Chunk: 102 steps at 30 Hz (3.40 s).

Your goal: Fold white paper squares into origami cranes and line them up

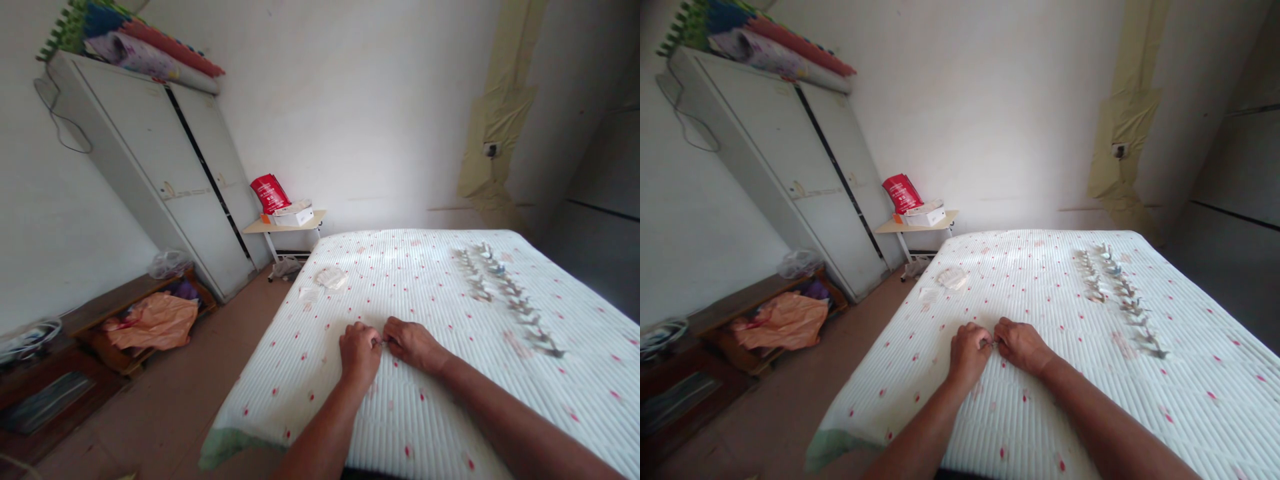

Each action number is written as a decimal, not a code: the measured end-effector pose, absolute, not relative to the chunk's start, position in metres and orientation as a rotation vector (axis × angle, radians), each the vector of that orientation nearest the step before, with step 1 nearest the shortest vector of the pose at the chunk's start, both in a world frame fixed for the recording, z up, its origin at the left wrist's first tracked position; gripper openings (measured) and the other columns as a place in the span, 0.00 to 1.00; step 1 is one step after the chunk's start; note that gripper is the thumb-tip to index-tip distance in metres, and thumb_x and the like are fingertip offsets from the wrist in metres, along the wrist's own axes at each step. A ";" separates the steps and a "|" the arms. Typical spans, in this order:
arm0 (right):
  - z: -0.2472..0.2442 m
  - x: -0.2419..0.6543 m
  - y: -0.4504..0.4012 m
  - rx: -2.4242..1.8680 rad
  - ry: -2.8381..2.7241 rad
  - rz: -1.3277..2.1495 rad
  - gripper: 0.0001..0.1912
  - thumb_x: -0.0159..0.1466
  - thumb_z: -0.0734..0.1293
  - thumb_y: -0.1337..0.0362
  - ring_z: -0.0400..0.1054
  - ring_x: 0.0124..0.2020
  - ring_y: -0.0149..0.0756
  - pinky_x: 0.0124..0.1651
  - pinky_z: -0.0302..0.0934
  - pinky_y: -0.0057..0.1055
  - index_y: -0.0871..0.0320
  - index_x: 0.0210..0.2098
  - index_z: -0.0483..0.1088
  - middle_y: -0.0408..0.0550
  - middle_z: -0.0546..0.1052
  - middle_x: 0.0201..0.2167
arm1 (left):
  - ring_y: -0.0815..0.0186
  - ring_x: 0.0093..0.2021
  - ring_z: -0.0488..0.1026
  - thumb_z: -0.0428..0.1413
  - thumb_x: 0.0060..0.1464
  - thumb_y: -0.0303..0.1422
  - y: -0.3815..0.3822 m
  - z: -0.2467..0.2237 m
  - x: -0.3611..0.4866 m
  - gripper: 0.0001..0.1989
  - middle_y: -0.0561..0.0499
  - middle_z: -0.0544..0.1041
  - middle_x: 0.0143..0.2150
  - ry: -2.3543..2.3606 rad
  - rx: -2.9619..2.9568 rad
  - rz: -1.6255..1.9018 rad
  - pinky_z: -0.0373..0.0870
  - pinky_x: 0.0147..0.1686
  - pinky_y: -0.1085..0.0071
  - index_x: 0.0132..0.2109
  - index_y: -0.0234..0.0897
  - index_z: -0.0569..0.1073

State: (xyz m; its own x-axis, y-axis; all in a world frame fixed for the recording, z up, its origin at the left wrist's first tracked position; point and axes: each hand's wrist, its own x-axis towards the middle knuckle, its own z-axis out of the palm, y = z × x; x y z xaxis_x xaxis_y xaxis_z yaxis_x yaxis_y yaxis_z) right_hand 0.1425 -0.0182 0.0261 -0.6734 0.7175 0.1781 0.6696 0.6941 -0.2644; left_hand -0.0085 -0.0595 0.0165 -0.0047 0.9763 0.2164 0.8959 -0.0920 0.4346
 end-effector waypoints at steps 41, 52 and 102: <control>0.026 0.161 -0.022 -0.794 -2.740 0.196 0.13 0.63 0.56 0.67 0.66 0.36 0.31 0.35 0.58 0.25 0.57 0.32 0.72 0.48 0.71 0.34 | 0.66 0.40 0.63 0.51 0.49 0.27 -0.066 0.021 -0.024 0.09 0.52 0.71 0.36 1.726 2.341 0.672 0.60 0.41 0.69 0.33 0.43 0.76; 0.017 0.172 -0.015 -0.901 -2.286 0.789 0.10 0.60 0.60 0.67 0.67 0.32 0.30 0.35 0.61 0.26 0.57 0.38 0.71 0.46 0.72 0.33 | 0.65 0.42 0.64 0.52 0.47 0.27 -0.065 0.023 -0.024 0.10 0.53 0.71 0.38 1.754 2.261 0.640 0.60 0.42 0.68 0.34 0.44 0.76; 0.030 0.150 -0.007 -1.068 -2.657 0.437 0.11 0.61 0.56 0.69 0.67 0.32 0.31 0.34 0.56 0.24 0.58 0.31 0.70 0.46 0.72 0.33 | 0.65 0.39 0.67 0.51 0.49 0.28 -0.049 0.029 -0.014 0.07 0.52 0.73 0.34 1.907 2.166 0.514 0.59 0.38 0.70 0.30 0.40 0.74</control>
